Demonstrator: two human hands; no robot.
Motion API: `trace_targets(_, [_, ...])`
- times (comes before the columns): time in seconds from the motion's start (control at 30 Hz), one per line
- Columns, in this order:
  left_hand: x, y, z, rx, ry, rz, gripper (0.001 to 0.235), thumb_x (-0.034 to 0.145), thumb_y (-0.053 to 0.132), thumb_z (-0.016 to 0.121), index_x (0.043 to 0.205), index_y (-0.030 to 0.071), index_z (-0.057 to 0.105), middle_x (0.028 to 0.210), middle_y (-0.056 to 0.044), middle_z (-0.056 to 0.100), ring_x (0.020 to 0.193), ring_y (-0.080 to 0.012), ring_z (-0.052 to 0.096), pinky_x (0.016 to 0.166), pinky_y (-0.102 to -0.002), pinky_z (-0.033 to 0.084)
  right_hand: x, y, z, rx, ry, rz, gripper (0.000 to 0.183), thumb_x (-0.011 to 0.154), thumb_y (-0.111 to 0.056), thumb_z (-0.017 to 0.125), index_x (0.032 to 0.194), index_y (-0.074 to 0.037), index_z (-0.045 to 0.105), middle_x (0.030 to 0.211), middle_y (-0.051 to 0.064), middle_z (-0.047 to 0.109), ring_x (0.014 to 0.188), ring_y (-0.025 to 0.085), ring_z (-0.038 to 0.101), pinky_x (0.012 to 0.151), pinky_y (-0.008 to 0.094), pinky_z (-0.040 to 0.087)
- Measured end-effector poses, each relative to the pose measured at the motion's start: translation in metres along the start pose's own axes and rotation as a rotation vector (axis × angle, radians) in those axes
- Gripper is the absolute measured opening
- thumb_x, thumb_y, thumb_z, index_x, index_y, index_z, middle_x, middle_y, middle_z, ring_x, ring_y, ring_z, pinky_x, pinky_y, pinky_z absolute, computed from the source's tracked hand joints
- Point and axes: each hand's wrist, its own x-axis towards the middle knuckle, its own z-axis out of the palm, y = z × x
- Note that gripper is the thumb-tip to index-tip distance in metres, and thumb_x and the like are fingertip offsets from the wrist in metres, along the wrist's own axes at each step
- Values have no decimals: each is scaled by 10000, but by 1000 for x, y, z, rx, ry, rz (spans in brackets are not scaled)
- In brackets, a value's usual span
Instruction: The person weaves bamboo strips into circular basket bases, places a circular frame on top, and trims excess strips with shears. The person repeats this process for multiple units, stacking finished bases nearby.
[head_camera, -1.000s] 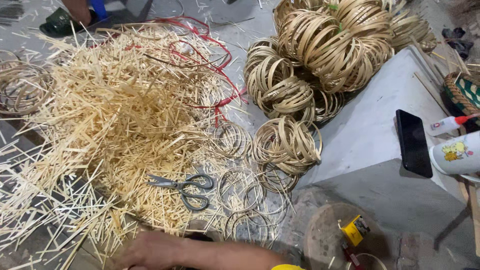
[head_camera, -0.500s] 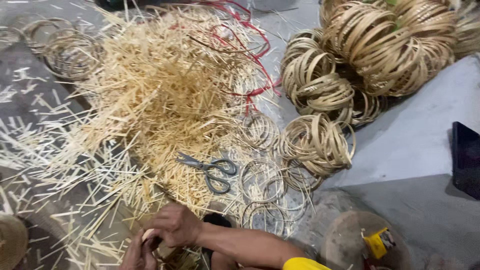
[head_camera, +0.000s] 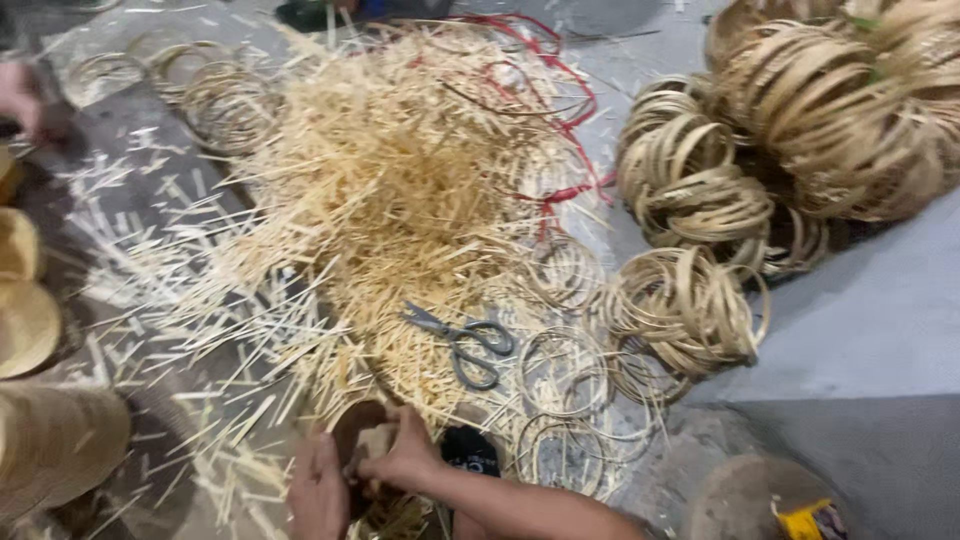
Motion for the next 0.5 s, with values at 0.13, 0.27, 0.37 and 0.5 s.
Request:
trace_targets(0.13, [-16,55,-7,3,48,-55,587,1024,548,509,1245,49,725,1081,-241,752,1017,-369,724,897,-438,535,-2,5,8,244,74,124,830,589,-314,903,1246,-73,456,1135,107,613,1052,235,625,933,396,537])
trace_targets(0.27, [-24,72,-17,111,87,-58,526,1020,516,477,1218,128,773,937,-237,760,873,-391,725,767,-453,562,-6,5,18,494,16,131,810,587,-257,876,1212,-36,411,1050,107,561,963,241,609,845,426,557])
trace_targets(0.37, [-21,68,-18,52,137,-37,510,1006,496,500,1186,101,767,825,-239,748,758,-376,749,664,-470,549,-7,3,17,258,9,172,778,663,-215,890,1252,-73,402,1090,96,523,1001,195,565,864,374,541])
trace_targets(0.5, [-15,57,-22,-6,197,128,489,1032,472,509,1117,62,760,825,-230,736,748,-371,736,637,-454,545,-9,2,22,366,43,24,745,647,-172,888,1209,-54,414,1082,102,554,984,192,590,829,345,549])
